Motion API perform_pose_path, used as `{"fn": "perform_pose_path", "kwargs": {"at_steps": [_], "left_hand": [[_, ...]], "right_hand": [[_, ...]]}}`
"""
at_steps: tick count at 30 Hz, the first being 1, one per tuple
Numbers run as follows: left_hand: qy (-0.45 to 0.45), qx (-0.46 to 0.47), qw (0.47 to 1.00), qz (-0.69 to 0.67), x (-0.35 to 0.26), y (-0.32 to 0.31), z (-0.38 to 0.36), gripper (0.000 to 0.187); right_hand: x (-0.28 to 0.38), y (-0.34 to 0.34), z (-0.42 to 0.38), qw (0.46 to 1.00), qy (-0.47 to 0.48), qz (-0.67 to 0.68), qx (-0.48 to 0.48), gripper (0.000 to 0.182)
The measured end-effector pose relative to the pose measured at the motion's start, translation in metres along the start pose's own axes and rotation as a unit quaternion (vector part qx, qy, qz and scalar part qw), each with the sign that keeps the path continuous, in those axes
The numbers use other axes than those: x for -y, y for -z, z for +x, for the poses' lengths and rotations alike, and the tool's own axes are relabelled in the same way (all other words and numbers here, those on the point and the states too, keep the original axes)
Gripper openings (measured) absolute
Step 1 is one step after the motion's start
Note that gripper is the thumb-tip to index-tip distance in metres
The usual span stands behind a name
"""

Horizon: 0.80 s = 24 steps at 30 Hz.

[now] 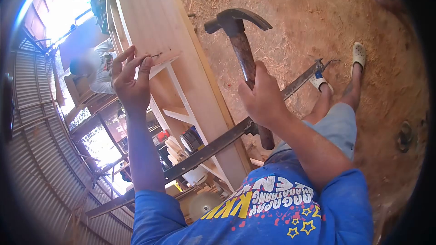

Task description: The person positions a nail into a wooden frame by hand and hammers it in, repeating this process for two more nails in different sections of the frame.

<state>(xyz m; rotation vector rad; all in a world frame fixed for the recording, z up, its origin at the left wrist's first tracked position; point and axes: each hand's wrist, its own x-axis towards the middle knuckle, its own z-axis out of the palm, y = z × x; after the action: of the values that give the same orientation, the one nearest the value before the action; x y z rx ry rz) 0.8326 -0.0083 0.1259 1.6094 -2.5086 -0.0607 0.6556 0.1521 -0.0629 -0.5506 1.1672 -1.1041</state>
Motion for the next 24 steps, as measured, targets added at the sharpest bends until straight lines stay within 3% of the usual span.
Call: {"fn": "perform_pose_path", "kwargs": {"at_steps": [9, 18, 21, 24], "left_hand": [[-0.01, 0.017, 0.999, 0.039, -0.006, 0.002, 0.0, 0.014], [-0.038, 0.021, 0.997, 0.065, -0.002, 0.002, 0.0, 0.016], [-0.042, 0.017, 0.997, 0.066, 0.0, 0.002, -0.001, 0.016], [-0.047, 0.013, 0.996, 0.072, 0.001, 0.0, 0.0, 0.015]], "right_hand": [[0.021, -0.016, -0.002, 0.997, -0.029, 0.017, 0.076, 0.03], [0.023, -0.057, -0.008, 0.993, 0.029, 0.098, 0.061, 0.032], [0.015, -0.068, 0.001, 0.993, 0.054, 0.018, 0.102, 0.032], [0.017, -0.061, 0.002, 0.995, 0.051, 0.06, 0.069, 0.026]]}}
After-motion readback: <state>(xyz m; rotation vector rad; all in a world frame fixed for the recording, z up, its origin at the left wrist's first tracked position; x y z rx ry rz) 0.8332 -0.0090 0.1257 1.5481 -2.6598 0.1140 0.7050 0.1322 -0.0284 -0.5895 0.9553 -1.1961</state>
